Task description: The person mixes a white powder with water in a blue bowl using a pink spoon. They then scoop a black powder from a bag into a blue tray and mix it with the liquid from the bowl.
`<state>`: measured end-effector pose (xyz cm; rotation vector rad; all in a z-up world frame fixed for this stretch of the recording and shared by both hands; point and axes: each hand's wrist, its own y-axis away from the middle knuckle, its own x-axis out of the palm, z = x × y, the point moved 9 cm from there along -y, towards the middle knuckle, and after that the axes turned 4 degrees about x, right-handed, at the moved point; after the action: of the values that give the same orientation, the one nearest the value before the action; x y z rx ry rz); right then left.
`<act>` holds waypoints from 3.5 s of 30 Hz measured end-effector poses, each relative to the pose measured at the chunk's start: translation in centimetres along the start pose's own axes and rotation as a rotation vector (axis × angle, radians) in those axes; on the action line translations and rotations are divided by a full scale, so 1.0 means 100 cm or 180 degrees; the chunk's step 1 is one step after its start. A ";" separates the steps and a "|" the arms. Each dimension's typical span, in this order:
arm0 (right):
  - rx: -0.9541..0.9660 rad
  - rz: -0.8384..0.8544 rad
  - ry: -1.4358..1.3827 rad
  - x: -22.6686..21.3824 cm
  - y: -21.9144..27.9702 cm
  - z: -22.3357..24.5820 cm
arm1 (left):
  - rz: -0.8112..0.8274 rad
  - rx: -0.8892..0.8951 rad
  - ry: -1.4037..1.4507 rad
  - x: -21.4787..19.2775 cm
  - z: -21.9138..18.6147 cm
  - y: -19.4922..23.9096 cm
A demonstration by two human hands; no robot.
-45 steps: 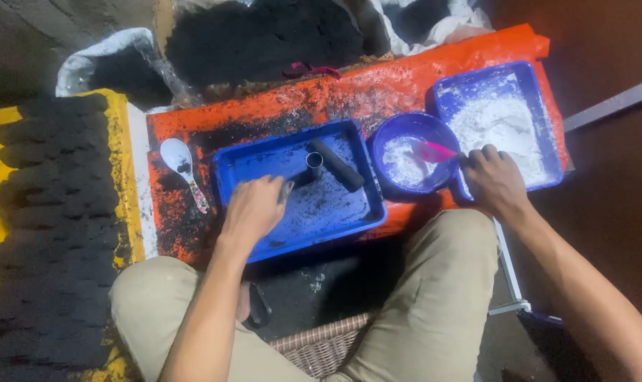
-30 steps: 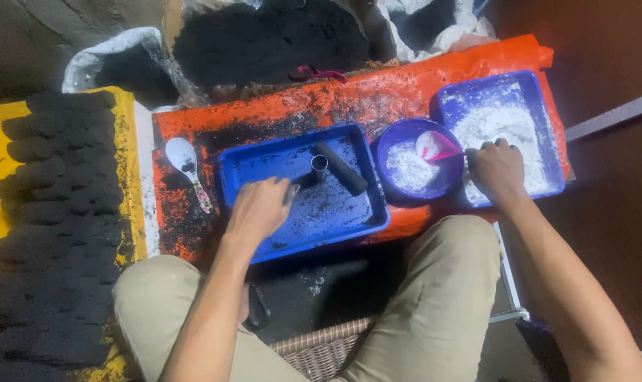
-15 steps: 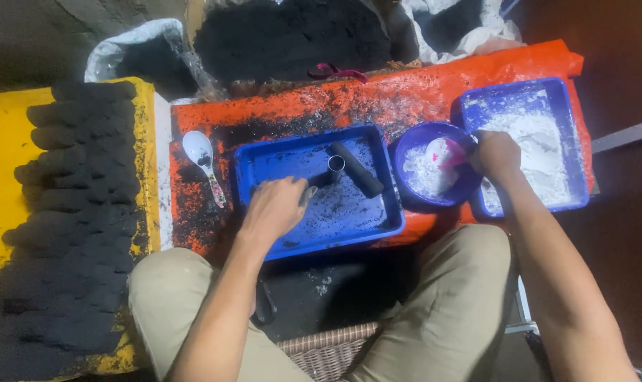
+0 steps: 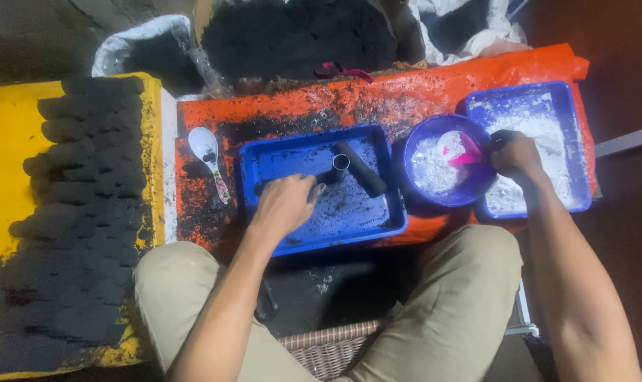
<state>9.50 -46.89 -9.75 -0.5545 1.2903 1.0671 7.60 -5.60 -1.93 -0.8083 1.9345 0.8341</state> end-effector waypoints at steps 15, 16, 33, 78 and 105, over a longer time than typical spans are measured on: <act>-0.0838 0.0365 0.0319 0.010 0.160 0.149 | -0.0821 -0.1934 0.4706 0.055 -0.028 0.075; -0.0849 0.0383 0.0329 0.008 0.175 0.155 | -0.0827 -0.1956 0.4716 0.045 -0.034 0.084; -0.2264 -0.1657 0.0708 -0.015 0.271 0.179 | -0.1165 -0.2073 0.4513 0.026 -0.006 0.105; -0.2384 -0.1206 -0.0262 -0.049 0.239 0.237 | -0.1172 -0.0653 0.2084 -0.058 0.001 0.062; -0.2011 -0.1050 0.0241 -0.019 0.231 0.223 | -0.0625 -0.0929 0.1735 -0.021 0.034 0.057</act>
<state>0.55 -18.49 2.55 -1.2468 0.8640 1.1720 5.50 0.83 -0.10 -1.5009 2.1705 0.8448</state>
